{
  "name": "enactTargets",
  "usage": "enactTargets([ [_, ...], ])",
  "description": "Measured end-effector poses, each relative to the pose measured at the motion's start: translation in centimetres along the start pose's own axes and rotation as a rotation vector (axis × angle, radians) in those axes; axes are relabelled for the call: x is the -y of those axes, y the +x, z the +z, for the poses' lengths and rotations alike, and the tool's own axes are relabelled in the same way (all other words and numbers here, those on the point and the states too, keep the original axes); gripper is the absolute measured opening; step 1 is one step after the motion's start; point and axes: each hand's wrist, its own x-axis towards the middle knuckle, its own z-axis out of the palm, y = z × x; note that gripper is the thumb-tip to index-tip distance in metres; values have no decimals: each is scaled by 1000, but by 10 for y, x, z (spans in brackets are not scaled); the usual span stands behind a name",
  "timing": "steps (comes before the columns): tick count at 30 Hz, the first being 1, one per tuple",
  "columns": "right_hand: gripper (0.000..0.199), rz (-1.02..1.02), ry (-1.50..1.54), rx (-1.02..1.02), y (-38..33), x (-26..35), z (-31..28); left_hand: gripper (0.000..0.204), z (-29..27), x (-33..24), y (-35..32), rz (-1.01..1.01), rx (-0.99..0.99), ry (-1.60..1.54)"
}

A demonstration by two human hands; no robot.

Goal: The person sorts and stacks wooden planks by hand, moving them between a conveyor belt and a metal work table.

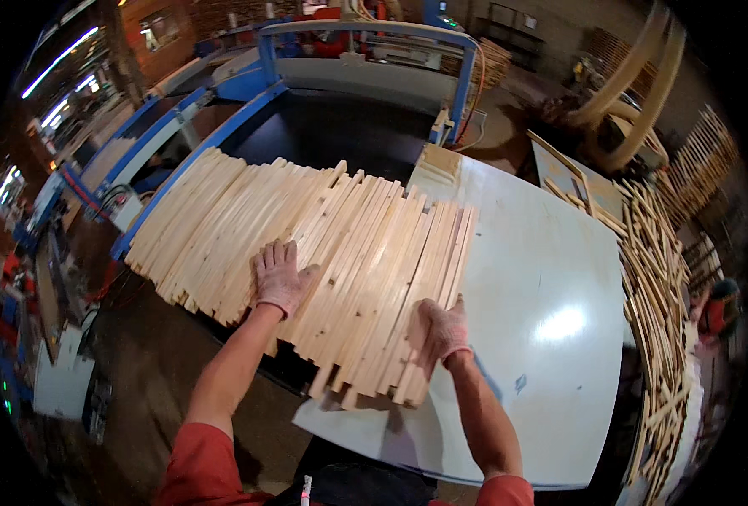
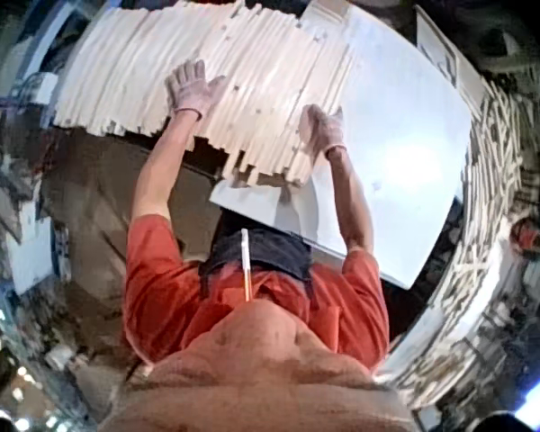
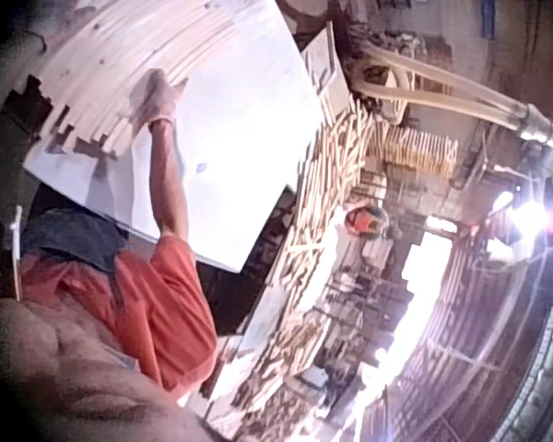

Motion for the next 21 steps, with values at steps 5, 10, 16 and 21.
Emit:
enactTargets([
  [5,81,240,-1288,2,-23,84,27,86,-6,10,-10,185,-12,-52],
  [10,92,120,-1391,-226,-40,85,48,79,-6,13,-9,588,148,-169],
  [16,90,-365,-1358,-181,-21,71,131,71,-2,16,-8,578,115,-207],
  [21,73,-304,-1500,-86,16,51,214,68,-1,-1,-12,525,94,-157],
])
